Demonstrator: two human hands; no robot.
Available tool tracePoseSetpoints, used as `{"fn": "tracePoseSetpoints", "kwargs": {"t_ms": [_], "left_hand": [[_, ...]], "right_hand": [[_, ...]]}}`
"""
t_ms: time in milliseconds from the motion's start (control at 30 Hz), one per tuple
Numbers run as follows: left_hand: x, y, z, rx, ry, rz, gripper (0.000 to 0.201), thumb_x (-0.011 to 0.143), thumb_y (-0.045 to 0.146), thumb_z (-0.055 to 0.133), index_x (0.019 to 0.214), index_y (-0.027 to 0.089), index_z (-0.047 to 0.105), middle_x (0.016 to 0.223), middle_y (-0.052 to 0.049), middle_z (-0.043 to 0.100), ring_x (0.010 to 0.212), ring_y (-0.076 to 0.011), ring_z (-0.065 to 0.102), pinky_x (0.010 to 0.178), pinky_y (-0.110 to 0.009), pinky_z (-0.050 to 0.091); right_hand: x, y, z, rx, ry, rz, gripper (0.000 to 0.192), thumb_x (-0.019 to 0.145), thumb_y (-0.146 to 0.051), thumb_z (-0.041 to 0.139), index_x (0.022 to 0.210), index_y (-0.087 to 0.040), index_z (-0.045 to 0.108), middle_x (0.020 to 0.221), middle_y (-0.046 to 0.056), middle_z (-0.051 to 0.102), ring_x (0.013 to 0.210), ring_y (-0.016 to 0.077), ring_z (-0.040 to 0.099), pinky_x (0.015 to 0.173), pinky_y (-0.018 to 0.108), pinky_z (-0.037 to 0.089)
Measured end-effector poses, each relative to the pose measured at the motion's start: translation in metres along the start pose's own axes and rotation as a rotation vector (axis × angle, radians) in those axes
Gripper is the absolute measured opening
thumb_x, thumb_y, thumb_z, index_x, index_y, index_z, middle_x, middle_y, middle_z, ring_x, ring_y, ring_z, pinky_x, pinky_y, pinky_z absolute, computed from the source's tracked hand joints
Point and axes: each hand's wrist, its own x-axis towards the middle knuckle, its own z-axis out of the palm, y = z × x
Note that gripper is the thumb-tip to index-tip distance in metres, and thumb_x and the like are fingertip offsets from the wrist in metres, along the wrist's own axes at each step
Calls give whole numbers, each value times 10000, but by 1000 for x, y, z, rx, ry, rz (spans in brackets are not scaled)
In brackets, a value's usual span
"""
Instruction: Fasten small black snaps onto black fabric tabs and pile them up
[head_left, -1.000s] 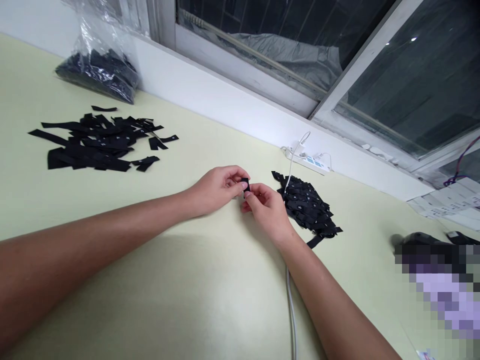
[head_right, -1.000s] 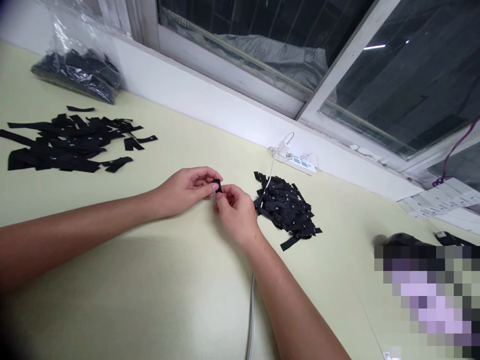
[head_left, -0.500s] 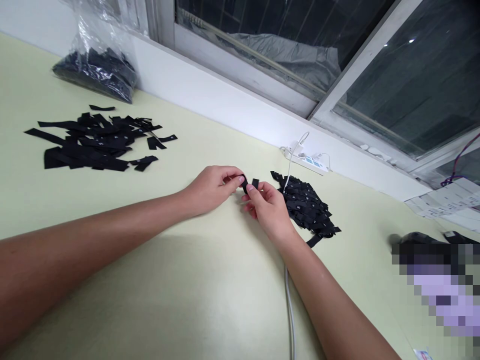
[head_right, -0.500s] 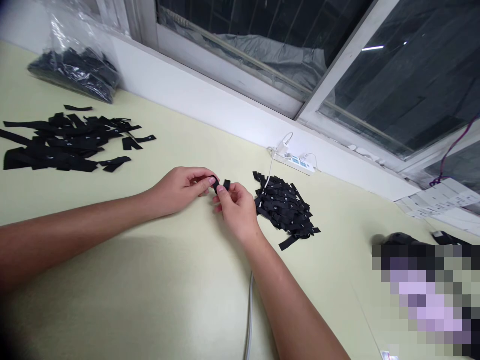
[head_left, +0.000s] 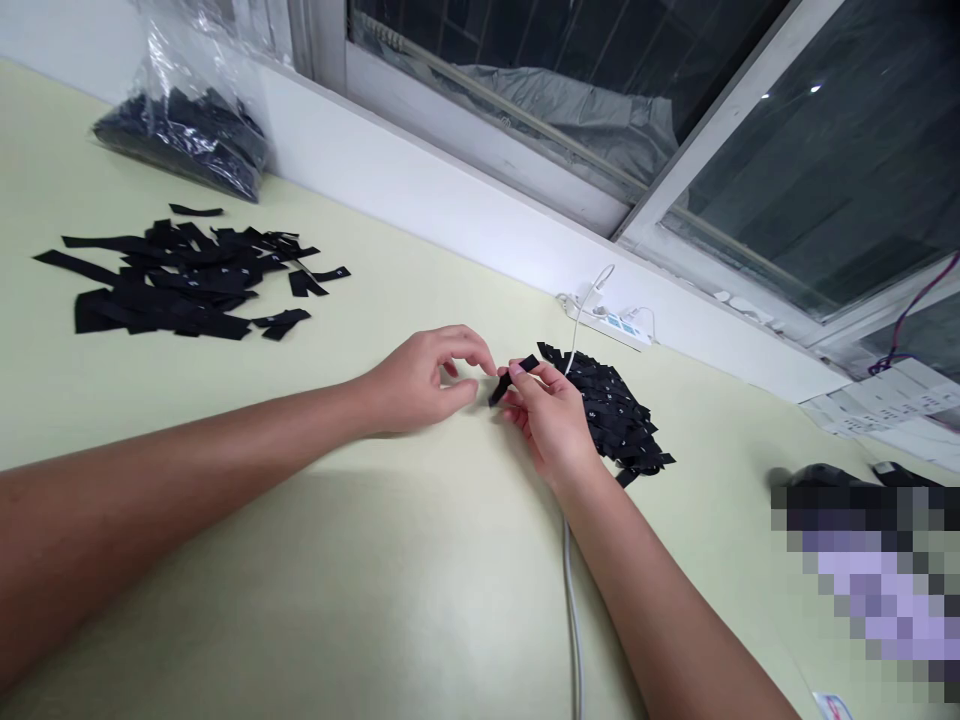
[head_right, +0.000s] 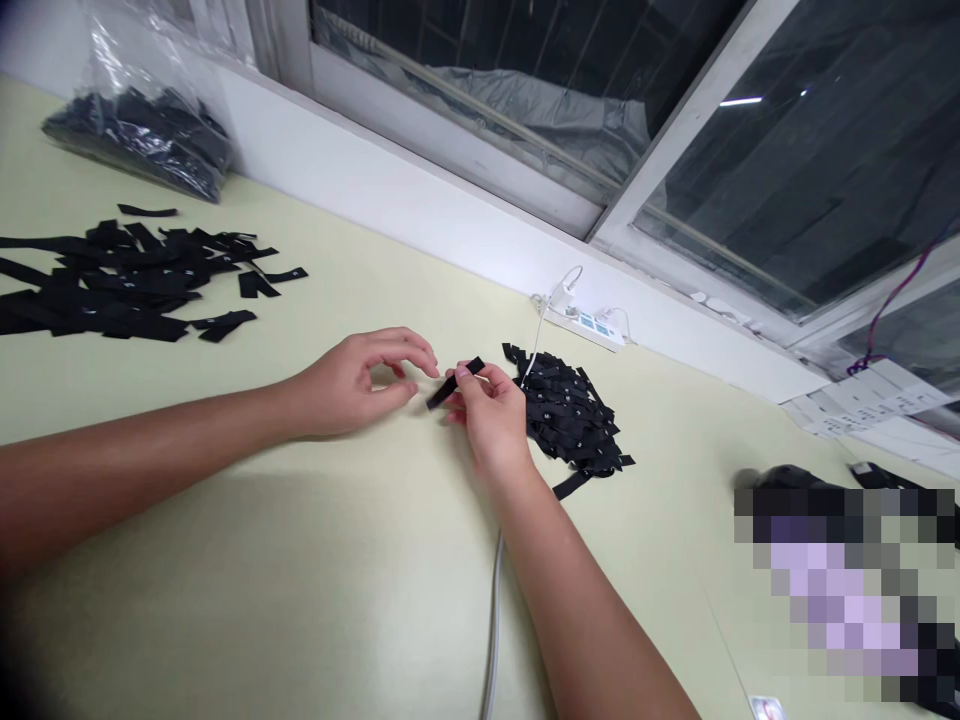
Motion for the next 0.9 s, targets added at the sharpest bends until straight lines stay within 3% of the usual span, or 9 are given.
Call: {"fn": "tracePoseSetpoints", "kwargs": {"t_ms": [100, 267, 433, 600, 767, 900], "left_hand": [[-1, 3, 1, -87, -59, -42, 205, 826, 234, 561, 989, 209, 682, 1086, -58, 680, 1010, -214, 626, 782, -304, 527], [1, 0, 7, -141, -1, -171, 302, 804, 412, 683, 1008, 196, 627, 1009, -58, 690, 920, -200, 650, 715, -293, 538], [3, -5, 7, -68, 2, -169, 211, 812, 365, 660, 932, 191, 650, 969, -41, 691, 778, -153, 637, 676, -271, 518], [3, -3, 7, -39, 22, -152, 182, 823, 345, 634, 897, 182, 667, 915, -31, 698, 772, -154, 638, 720, -282, 518], [3, -5, 9, -130, -21, -176, 200, 817, 347, 643, 905, 169, 667, 822, -24, 691, 773, -160, 645, 715, -281, 521], [4, -7, 9, -138, 16, -193, 182, 812, 338, 654, 863, 164, 665, 807, -23, 693, 757, -155, 643, 720, -284, 522]], "right_hand": [[-1, 3, 2, -68, -14, -57, 325, 672, -414, 798, 872, -197, 661, 866, 26, 729, 701, 145, 660, 506, 217, 465], [-6, 6, 6, -110, -85, -113, 276, 729, -405, 755, 899, -201, 677, 751, -5, 719, 713, 135, 650, 604, 224, 475], [-7, 6, 7, -88, -114, -89, 309, 738, -433, 748, 933, -208, 664, 751, 5, 724, 808, 176, 699, 640, 237, 484], [-6, 6, 5, -99, -93, -121, 318, 710, -442, 773, 913, -204, 713, 820, 27, 725, 853, 196, 690, 630, 252, 501], [-4, 9, 3, -156, -79, -185, 289, 725, -435, 760, 908, -212, 744, 817, 23, 699, 806, 170, 635, 610, 255, 517], [-4, 9, 3, -236, -107, -269, 268, 757, -421, 726, 916, -206, 725, 798, 19, 681, 769, 163, 620, 604, 262, 523]]}}
